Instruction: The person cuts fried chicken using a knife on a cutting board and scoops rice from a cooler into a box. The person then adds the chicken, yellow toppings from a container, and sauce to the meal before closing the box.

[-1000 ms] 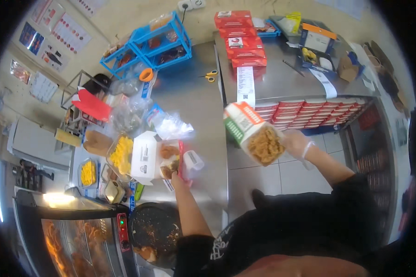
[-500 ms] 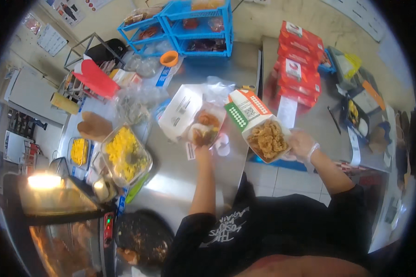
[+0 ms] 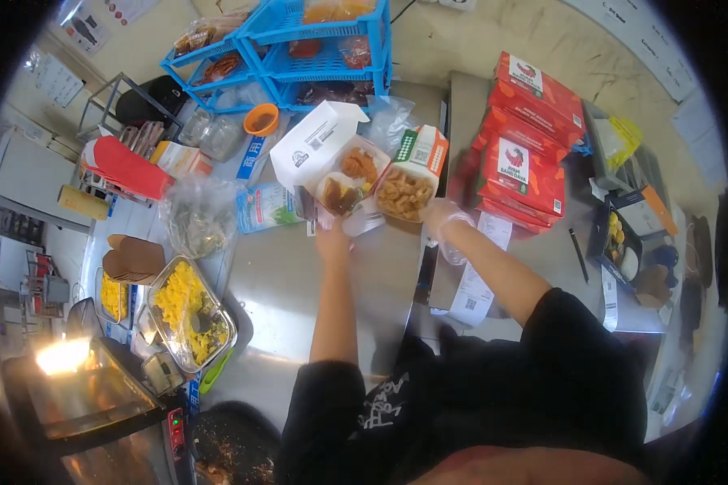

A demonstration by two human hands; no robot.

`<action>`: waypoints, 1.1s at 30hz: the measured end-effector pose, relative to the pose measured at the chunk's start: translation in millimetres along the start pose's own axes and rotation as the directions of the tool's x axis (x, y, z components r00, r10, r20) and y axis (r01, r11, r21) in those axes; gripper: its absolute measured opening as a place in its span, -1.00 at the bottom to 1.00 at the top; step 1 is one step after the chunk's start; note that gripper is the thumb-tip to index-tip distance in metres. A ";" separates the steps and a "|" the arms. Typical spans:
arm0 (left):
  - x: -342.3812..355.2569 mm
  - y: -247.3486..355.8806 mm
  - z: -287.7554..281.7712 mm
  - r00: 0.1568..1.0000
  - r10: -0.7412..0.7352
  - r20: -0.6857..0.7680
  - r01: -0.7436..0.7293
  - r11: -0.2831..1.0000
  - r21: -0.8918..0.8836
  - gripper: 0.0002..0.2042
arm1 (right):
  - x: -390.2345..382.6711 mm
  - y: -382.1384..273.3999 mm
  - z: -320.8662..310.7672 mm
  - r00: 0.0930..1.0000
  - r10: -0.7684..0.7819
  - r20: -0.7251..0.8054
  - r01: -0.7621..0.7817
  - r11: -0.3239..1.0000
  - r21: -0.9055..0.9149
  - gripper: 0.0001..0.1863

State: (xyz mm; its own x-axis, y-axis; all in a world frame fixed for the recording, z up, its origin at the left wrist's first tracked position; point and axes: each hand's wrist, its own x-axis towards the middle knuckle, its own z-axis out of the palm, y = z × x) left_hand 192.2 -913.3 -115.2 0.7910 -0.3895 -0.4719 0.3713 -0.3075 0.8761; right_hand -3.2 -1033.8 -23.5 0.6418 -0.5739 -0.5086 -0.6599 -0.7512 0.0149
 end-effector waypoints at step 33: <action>-682.8 -515.6 30.9 0.233 -0.666 0.709 -0.615 0.464 0.638 -0.69 | -989.3 298.3 671.9 0.385 0.754 0.533 -0.767 -0.059 0.638 -0.70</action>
State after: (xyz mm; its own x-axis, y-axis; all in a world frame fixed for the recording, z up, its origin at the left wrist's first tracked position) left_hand -554.3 -515.7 -247.8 -0.4073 -0.5017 -0.7632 -0.6245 -0.4567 0.6335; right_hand -1097.4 -471.0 -94.2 -0.4583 -0.6134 -0.6432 -0.7027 0.6932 -0.1602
